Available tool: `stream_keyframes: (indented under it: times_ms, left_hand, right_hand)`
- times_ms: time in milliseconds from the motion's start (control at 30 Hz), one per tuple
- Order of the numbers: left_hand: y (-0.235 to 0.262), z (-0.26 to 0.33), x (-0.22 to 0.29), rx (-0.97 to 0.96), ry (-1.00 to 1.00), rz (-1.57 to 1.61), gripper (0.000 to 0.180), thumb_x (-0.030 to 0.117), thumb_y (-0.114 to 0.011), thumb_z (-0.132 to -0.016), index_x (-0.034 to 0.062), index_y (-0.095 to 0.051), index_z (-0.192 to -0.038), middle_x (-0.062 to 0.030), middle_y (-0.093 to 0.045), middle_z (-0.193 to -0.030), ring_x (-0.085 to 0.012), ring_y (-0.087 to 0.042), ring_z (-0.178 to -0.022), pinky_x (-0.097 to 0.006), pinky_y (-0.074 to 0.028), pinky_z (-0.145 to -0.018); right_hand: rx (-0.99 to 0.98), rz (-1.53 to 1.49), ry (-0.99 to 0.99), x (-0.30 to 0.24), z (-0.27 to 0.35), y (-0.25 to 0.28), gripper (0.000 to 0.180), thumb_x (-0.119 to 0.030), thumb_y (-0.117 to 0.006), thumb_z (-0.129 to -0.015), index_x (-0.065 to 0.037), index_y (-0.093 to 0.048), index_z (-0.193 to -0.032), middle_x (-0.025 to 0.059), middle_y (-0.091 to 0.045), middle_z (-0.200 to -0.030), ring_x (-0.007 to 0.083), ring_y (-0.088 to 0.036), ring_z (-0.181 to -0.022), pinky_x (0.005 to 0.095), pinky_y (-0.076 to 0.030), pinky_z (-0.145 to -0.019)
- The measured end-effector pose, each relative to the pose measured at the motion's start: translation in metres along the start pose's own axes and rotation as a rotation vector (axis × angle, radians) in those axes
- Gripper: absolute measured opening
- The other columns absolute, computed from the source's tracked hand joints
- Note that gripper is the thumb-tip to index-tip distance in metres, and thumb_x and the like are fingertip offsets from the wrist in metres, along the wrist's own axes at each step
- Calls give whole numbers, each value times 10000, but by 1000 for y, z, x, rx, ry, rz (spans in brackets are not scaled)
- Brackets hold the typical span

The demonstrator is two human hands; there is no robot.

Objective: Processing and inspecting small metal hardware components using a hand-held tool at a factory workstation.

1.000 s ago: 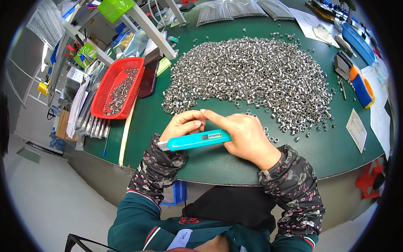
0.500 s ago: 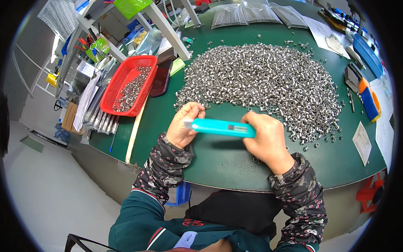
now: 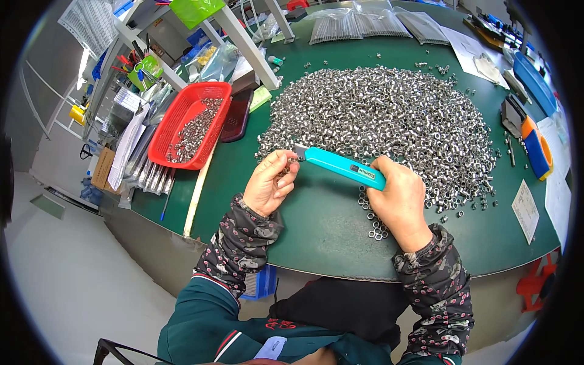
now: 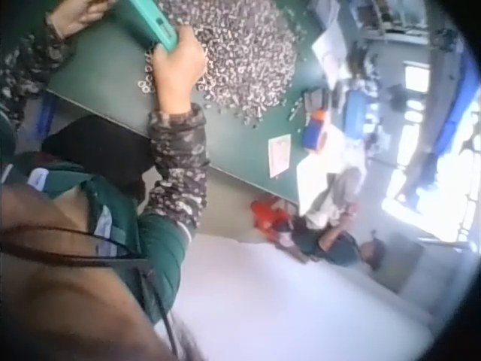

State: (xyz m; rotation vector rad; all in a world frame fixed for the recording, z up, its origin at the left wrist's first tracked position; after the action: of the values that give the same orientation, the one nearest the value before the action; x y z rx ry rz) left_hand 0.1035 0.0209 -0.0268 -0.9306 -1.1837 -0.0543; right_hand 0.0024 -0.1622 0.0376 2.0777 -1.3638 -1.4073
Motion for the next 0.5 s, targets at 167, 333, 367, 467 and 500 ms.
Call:
stream_keyframes:
  times_ms: [167,333,367,467,500]
  left_hand:
    - [-1,-1,-1,-1,-4,-9,144,150,-450,-918,40,-526,-970,-43,-538,-789,-31,-358,-502,-148,-272,-374]
    - [-1,0,0,-11,-21,-12,131,136,-464,-910,40,-525,-976,-43,-538,-796,-29,-359,-509,-145,-276,-382]
    - [-1,-1,0,-11,-20,-11,131,136,-464,-910,40,-525,-976,-43,-538,-796,-29,-359,-509,-145,-276,-382]
    - [-1,-1,0,-6,-21,-17,131,133,-467,-908,38,-530,-973,-41,-538,-800,-27,-362,-514,-145,-278,-383]
    - [-2,0,1,-1,-11,-13,129,124,-470,-906,42,-533,-982,-44,-535,-816,-35,-363,-527,-149,-279,-391]
  right_hand:
    - [20,18,0,0,0,2,111,-43,-587,-645,-54,-568,-754,134,-577,-650,323,-572,-610,406,-438,-539]
    - [14,19,1,-1,0,2,109,-42,-585,-647,-52,-566,-753,136,-578,-652,324,-574,-618,406,-440,-542]
    - [13,17,2,-1,0,2,108,-42,-584,-648,-51,-565,-753,137,-578,-653,325,-574,-619,406,-441,-544]
    - [10,18,3,0,0,1,110,-43,-582,-647,-51,-565,-755,137,-578,-655,325,-574,-618,407,-441,-545]
    - [10,18,3,1,0,1,110,-43,-582,-647,-51,-565,-755,137,-578,-655,325,-574,-618,407,-441,-545]
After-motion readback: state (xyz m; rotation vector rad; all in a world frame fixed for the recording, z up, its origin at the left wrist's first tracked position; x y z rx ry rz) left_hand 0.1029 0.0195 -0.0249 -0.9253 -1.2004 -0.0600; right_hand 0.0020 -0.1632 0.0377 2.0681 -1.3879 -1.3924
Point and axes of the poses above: each hand's wrist, its own z-axis away from the middle knuckle, its own y-axis out of the back of the hand, x = y × z, the point moved 9 cm from there along -z, towards the middle knuckle
